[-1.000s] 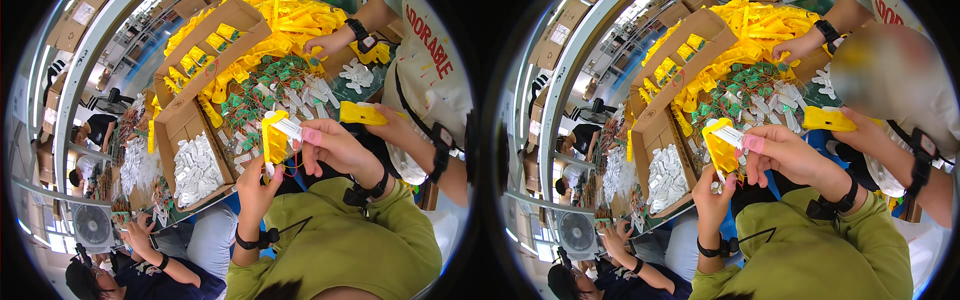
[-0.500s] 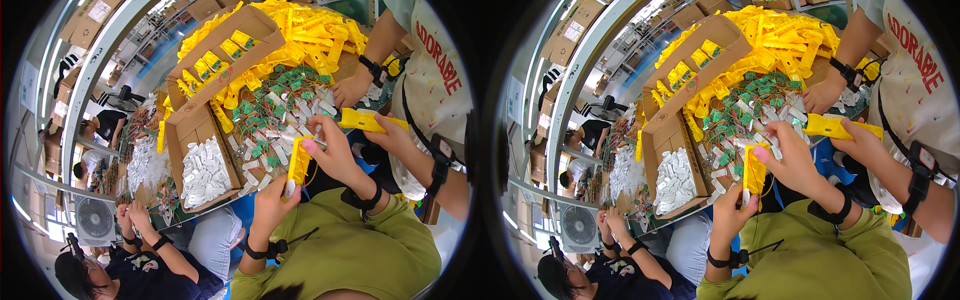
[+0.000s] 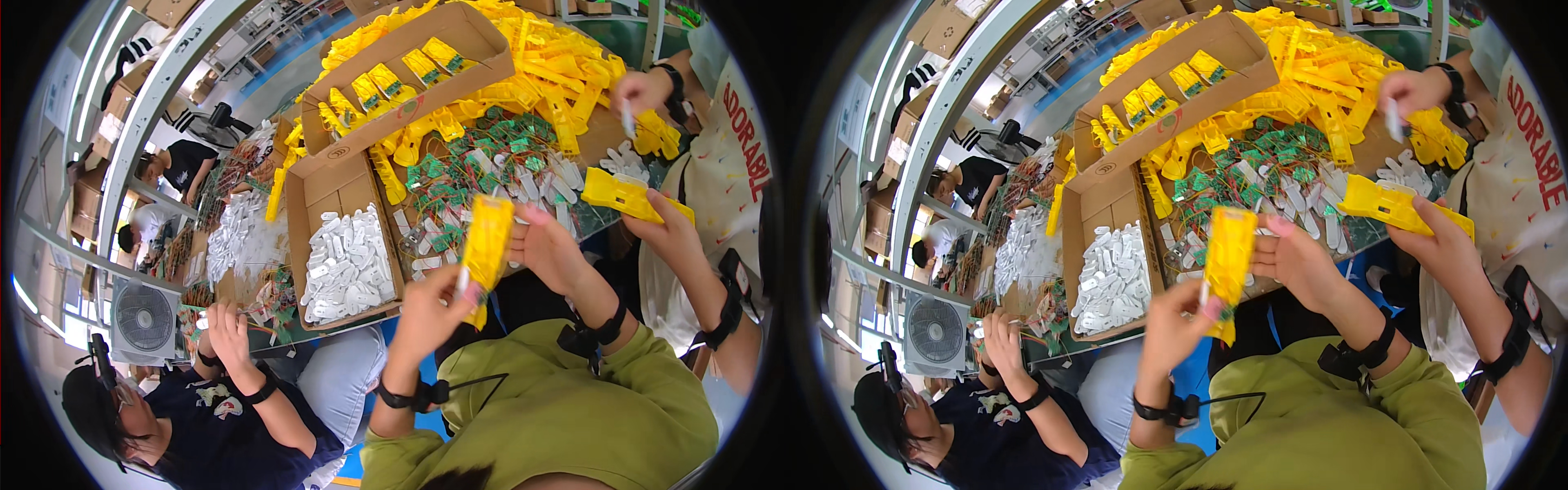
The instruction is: Assembling electronic components into yellow plastic housings at a factory workbench.
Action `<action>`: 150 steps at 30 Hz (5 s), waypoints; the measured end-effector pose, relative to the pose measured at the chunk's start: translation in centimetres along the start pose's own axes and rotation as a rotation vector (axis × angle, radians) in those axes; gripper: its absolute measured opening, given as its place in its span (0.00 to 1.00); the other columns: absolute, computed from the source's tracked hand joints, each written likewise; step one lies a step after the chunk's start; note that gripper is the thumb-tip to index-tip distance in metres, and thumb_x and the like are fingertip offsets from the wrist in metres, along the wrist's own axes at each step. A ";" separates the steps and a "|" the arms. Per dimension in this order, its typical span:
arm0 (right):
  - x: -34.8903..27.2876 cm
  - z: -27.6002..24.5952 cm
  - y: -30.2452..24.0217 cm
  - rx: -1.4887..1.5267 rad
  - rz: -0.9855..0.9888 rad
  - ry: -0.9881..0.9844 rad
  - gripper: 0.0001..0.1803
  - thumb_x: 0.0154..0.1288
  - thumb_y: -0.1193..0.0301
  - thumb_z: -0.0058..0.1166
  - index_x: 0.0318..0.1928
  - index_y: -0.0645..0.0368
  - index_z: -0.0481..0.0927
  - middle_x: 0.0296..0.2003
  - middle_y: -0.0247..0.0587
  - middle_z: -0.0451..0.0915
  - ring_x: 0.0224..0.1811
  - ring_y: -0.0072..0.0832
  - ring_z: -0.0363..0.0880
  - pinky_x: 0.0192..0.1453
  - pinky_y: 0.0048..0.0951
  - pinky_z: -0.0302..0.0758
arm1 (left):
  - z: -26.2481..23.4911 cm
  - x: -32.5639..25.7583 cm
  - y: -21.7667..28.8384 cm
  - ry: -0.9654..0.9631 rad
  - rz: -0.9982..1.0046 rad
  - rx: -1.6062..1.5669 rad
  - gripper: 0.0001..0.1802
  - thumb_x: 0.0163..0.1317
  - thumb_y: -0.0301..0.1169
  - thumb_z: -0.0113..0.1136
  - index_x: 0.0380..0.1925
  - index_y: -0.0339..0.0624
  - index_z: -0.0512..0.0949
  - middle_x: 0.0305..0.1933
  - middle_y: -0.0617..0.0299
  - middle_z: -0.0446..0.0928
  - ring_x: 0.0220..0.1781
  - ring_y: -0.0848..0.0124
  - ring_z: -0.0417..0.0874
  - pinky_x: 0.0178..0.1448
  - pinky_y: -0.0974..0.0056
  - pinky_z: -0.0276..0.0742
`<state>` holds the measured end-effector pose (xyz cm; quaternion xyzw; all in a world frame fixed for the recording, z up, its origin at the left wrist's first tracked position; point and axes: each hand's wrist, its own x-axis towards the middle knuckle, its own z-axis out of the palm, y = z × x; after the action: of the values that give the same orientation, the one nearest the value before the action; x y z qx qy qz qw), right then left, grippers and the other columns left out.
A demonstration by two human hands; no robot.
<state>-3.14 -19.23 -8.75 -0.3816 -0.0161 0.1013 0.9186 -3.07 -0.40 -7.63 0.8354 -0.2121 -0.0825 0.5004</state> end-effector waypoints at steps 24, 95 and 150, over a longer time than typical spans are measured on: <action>7.0 -10.2 -6.4 -1.495 -0.568 0.617 0.13 0.58 0.69 0.44 0.40 0.66 0.69 0.31 0.47 0.74 0.36 0.37 0.74 0.39 0.30 0.69 | -19.5 17.0 -8.9 0.575 0.021 0.447 0.15 0.53 0.33 0.52 0.35 0.31 0.74 0.30 0.52 0.77 0.33 0.67 0.77 0.39 0.67 0.71; -0.6 -1.8 -9.2 -0.853 0.348 -0.537 0.22 0.66 0.59 0.30 0.47 0.65 0.66 0.28 0.39 0.75 0.26 0.22 0.73 0.28 0.22 0.71 | -2.6 6.2 7.0 -0.265 0.632 0.474 0.14 0.44 0.22 0.57 0.35 0.41 0.75 0.32 0.59 0.75 0.30 0.64 0.77 0.32 0.67 0.75; 8.1 -13.4 -13.4 -1.823 -0.893 0.418 0.05 0.60 0.72 0.38 0.35 0.60 0.62 0.25 0.50 0.73 0.29 0.47 0.72 0.30 0.40 0.68 | 5.1 18.0 3.3 0.082 0.274 -0.234 0.18 0.48 0.32 0.61 0.37 0.36 0.68 0.30 0.64 0.70 0.29 0.75 0.68 0.35 0.70 0.66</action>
<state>8.57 -36.16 -9.17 -0.9014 -0.0671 -0.3672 0.2196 10.38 -13.75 -5.89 0.7375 -0.2923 -0.0037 0.6088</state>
